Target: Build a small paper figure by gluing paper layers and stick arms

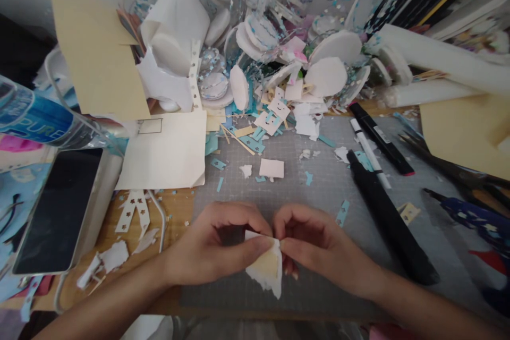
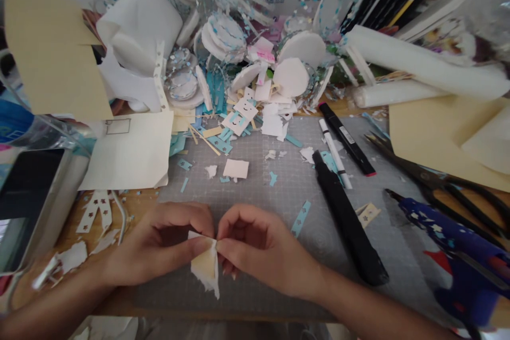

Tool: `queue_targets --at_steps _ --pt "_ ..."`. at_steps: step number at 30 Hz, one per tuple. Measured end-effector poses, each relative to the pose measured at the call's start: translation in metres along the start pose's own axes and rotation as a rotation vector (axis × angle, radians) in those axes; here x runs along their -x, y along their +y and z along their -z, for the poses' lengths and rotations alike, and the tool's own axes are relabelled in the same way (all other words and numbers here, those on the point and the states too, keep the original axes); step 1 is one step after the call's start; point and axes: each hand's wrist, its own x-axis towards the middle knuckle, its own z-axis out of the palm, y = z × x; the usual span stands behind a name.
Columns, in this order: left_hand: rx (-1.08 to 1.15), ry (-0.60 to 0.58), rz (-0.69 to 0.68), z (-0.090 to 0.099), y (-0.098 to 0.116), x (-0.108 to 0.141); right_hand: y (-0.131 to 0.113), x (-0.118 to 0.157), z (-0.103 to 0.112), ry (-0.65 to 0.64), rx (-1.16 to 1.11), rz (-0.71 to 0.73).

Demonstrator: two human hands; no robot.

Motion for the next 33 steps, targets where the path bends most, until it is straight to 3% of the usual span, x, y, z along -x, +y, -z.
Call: queue_targets --at_steps 8,17,33 --pt "0.026 -0.032 0.011 0.001 0.004 0.001 0.000 0.000 0.002 0.019 0.024 0.024" --pt "0.128 0.021 0.072 -0.001 0.005 0.001 0.006 -0.001 0.007 0.039 -0.013 0.060" --pt "0.422 0.072 0.099 -0.003 -0.004 -0.001 0.005 -0.001 0.007 0.052 -0.212 -0.053"
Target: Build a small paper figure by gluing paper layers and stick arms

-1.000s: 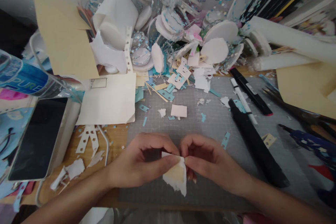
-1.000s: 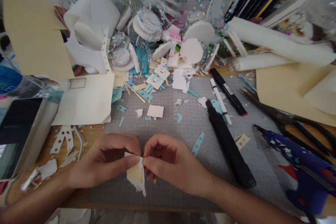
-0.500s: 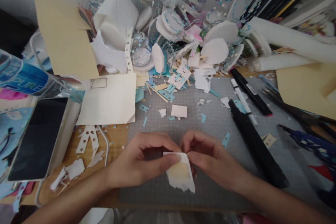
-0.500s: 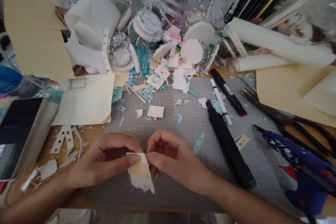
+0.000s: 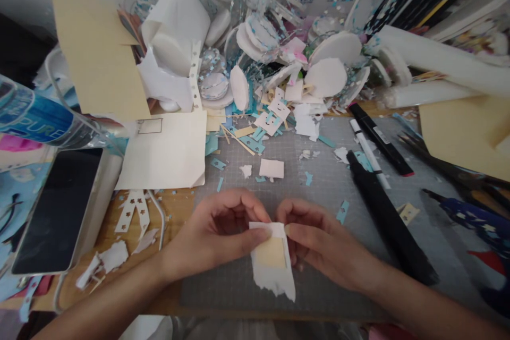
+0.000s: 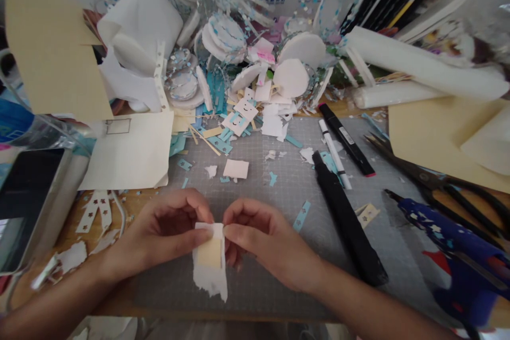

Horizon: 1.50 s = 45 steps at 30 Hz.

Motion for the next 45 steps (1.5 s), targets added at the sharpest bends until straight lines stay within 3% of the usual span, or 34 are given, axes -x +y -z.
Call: queue_targets --at_steps 9,18,40,45 --pt "-0.108 0.071 -0.107 0.000 0.001 0.001 -0.002 0.002 -0.001 -0.053 -0.054 -0.034" --pt "-0.208 0.066 -0.170 -0.001 0.001 0.003 0.004 0.001 0.002 -0.070 0.053 0.039" --pt "-0.674 0.023 -0.491 0.000 -0.004 0.007 -0.002 0.002 -0.005 0.064 0.409 0.231" --pt "-0.654 0.029 -0.534 0.001 -0.013 0.009 -0.001 0.001 -0.004 0.068 0.482 0.311"
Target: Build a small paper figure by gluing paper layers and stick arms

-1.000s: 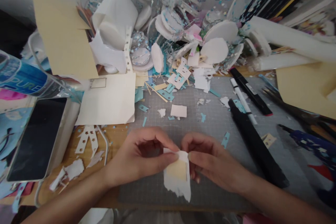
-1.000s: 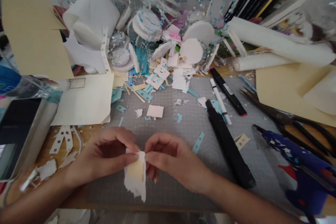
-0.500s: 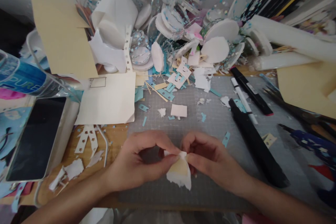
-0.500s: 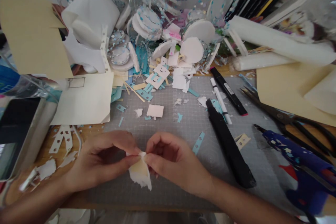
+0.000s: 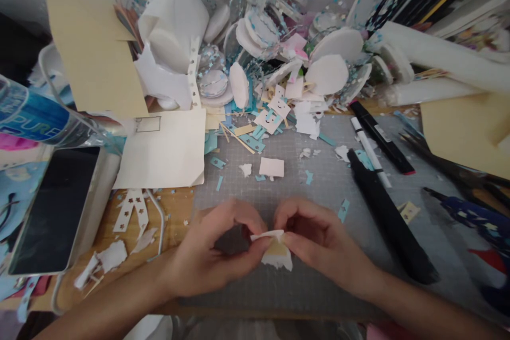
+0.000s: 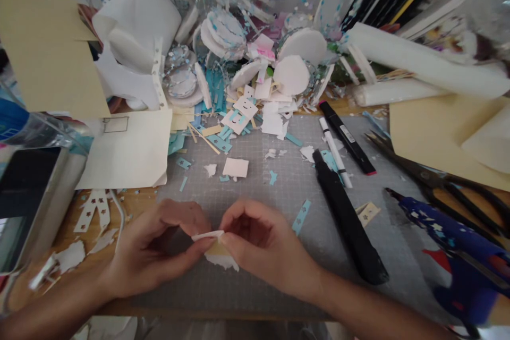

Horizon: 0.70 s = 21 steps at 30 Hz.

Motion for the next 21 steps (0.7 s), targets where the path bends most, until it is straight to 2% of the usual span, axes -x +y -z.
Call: queue_targets --at_steps 14,17,21 --pt "-0.045 -0.110 -0.056 0.0003 0.0001 0.0020 0.0051 0.0021 0.0018 0.006 0.020 0.026" --pt "0.066 -0.018 0.086 -0.0013 0.0025 0.0001 0.0043 0.0033 0.0027 -0.038 -0.059 -0.031" --pt "0.412 0.044 0.317 -0.0001 0.0056 -0.0076 0.0019 0.0037 0.0035 -0.121 -0.368 -0.148"
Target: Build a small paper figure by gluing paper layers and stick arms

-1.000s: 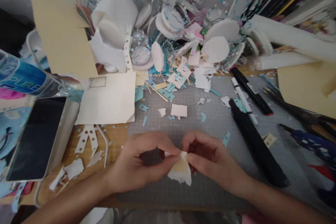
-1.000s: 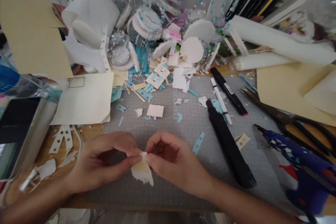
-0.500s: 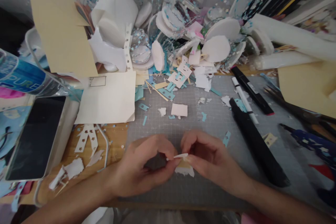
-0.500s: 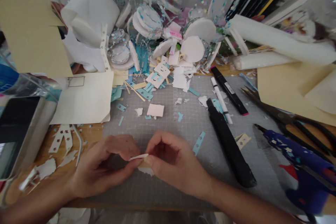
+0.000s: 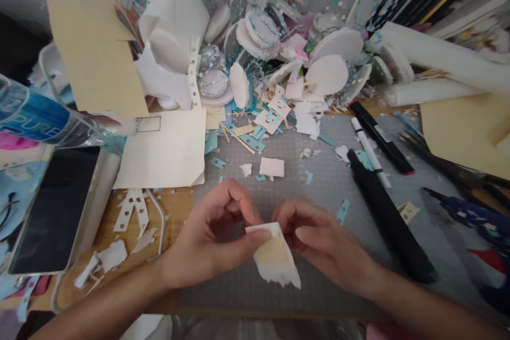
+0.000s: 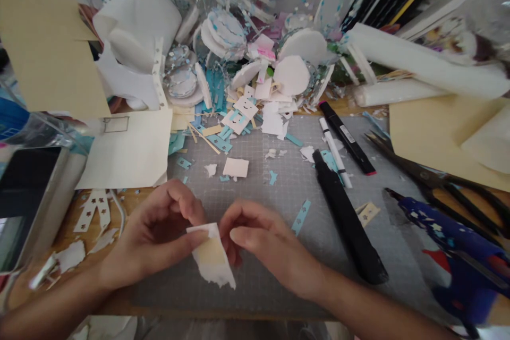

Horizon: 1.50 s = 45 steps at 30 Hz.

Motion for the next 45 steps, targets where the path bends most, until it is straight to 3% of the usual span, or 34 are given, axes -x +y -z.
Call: queue_targets --at_steps 4,11,19,30,37,45 --pt "0.208 -0.034 0.103 0.002 0.003 -0.004 0.001 0.000 0.001 -0.024 -0.103 -0.032" --pt "0.265 -0.042 0.142 0.000 0.003 -0.003 0.003 0.000 -0.001 -0.032 -0.002 -0.040" --pt "0.227 -0.031 0.097 -0.001 0.002 -0.002 -0.003 -0.001 -0.009 0.000 0.207 -0.040" --pt "0.065 0.014 0.034 -0.001 0.000 -0.001 0.002 0.004 -0.004 0.024 0.649 0.163" --pt "0.248 0.002 0.101 0.002 0.001 -0.005 -0.007 0.005 -0.005 -0.079 0.513 0.057" --pt "0.259 -0.001 0.098 0.001 0.000 -0.004 -0.006 0.004 -0.007 -0.122 0.599 0.101"
